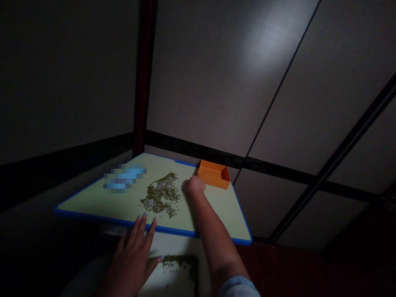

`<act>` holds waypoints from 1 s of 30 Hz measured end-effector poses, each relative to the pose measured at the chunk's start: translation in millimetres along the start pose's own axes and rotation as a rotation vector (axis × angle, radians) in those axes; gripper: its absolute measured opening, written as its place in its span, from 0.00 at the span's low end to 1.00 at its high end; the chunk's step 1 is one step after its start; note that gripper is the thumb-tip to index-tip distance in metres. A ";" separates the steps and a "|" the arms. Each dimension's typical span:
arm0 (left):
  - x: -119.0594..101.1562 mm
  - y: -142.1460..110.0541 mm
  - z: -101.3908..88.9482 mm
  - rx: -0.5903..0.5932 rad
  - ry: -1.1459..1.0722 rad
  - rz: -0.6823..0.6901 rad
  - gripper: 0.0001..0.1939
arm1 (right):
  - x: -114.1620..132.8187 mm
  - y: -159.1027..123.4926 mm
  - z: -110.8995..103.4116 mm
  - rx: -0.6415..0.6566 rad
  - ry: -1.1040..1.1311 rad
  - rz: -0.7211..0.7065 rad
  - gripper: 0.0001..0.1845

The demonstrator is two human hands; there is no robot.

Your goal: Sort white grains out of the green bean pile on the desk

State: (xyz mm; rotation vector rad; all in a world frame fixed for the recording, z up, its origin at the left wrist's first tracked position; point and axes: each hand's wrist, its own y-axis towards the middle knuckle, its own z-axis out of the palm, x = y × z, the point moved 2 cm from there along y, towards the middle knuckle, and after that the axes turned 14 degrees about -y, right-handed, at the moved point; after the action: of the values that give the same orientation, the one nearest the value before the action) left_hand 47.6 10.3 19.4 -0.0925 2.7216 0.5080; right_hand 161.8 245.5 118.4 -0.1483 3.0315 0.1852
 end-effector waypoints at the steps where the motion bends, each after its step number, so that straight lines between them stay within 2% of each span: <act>1: 0.1 -0.1 0.2 0.002 0.000 0.000 0.38 | -3.0 -3.6 0.2 0.008 0.026 0.015 0.23; 4: 1.3 -0.6 2.0 -0.002 0.010 -0.004 0.38 | -11.2 -15.4 1.9 0.009 0.064 -0.002 0.25; 11: 3.4 0.6 7.5 -0.044 0.044 0.008 0.39 | -24.5 -33.0 11.6 -0.020 0.041 -0.019 0.23; 19: 1.4 0.8 6.4 -0.093 0.097 0.038 0.39 | -17.9 -39.8 12.1 -0.025 0.024 -0.046 0.25; 25: 1.3 -0.3 6.9 -0.103 0.116 0.051 0.38 | -14.4 -43.0 10.8 -0.025 -0.002 -0.018 0.25; 30: 2.0 -0.3 7.4 -0.087 0.132 0.052 0.38 | -23.5 -42.7 10.3 -0.038 0.002 0.051 0.24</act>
State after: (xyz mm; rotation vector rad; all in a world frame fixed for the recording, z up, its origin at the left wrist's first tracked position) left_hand 48.3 12.7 12.1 -0.0807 2.8359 0.6577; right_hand 190.4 206.7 105.7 -0.0746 3.0373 0.2475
